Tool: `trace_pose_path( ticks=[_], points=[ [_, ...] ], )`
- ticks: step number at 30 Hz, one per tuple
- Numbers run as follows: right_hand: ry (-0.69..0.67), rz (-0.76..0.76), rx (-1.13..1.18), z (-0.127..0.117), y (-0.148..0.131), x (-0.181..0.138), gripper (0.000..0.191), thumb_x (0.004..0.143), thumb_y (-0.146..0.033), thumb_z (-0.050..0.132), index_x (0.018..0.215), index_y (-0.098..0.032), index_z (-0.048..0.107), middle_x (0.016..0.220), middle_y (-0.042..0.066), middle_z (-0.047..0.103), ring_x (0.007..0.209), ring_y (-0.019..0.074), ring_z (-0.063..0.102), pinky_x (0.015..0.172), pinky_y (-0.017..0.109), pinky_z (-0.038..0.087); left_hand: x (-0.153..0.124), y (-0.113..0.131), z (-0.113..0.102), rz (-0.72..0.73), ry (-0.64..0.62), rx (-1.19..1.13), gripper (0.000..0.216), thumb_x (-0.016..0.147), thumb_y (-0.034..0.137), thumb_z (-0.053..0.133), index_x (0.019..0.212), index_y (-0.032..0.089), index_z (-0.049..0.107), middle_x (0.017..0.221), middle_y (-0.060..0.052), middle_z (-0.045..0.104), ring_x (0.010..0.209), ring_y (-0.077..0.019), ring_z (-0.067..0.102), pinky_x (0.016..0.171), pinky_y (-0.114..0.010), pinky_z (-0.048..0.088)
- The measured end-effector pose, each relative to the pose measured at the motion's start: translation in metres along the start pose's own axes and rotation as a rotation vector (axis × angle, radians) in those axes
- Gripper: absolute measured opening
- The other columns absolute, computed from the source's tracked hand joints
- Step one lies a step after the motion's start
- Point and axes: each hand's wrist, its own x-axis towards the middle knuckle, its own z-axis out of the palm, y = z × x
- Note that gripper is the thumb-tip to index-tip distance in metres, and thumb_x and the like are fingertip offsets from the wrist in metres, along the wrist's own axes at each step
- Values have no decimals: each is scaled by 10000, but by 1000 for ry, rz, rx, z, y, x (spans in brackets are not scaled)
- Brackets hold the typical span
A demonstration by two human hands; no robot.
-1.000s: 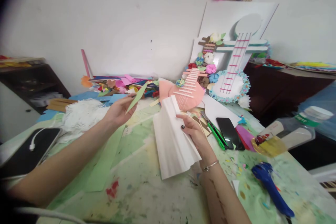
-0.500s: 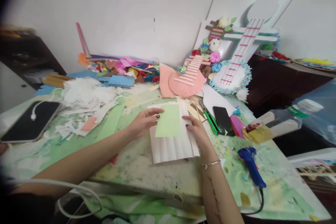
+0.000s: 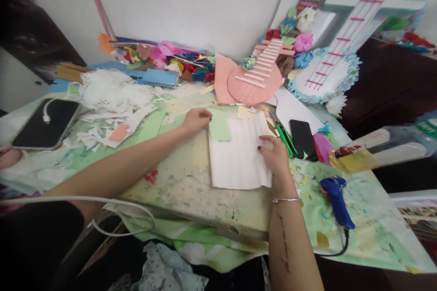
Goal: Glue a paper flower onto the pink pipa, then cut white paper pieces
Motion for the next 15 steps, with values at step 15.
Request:
trace_pose_path(
  ticks=[15],
  points=[
    [156,129,389,4,-4,1,479,567,-326,640,1009,-151,698,894,58,675,676,171,528,640,293,406,35,12,-3,158,-537,-344,116,571,85,696,679,115,724,681,-33,703,682,-120,623,705,-222,467]
  ],
)
